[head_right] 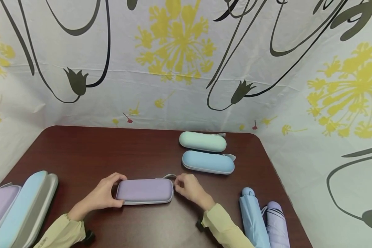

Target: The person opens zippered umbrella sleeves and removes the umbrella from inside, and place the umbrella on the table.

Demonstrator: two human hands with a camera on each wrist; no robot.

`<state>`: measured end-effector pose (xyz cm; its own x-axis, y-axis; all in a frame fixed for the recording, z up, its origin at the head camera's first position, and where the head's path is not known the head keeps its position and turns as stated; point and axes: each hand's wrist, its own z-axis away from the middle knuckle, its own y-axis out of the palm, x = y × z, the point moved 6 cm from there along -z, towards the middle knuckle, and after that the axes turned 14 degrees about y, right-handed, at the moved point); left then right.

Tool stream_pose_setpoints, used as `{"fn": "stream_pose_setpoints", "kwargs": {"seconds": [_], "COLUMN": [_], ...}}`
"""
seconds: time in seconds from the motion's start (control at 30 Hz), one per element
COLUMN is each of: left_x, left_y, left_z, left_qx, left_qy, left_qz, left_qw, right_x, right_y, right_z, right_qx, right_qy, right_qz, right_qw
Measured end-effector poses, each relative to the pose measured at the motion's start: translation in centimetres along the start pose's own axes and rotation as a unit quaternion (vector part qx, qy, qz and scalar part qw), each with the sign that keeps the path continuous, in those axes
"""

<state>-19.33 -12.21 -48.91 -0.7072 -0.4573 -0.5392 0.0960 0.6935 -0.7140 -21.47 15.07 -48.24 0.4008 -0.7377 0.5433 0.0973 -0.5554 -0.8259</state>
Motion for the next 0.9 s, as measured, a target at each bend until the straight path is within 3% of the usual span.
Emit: {"fn": "stream_pose_setpoints", "kwargs": {"seconds": [0.33,0.57,0.9], "left_x": [0.0,0.0,-0.1], "left_y": [0.1,0.2,0.3], "left_z": [0.2,0.4,0.4], "left_qx": [-0.014,-0.003,0.001], "left_qy": [-0.011,-0.053,-0.082], "left_qz": [-0.015,-0.017,-0.032], "left_qw": [0.9997,0.9984,0.9961], "right_x": [0.6,1.0,1.2], "right_y": [0.0,0.3,0.6], "right_z": [1.5,2.3,2.6], "right_qx": [-0.001,-0.004,-0.019], "right_qy": [-0.011,-0.008,0.018], "right_qz": [0.001,-0.018,-0.023], "right_qw": [0.9999,0.9998,0.9994]}}
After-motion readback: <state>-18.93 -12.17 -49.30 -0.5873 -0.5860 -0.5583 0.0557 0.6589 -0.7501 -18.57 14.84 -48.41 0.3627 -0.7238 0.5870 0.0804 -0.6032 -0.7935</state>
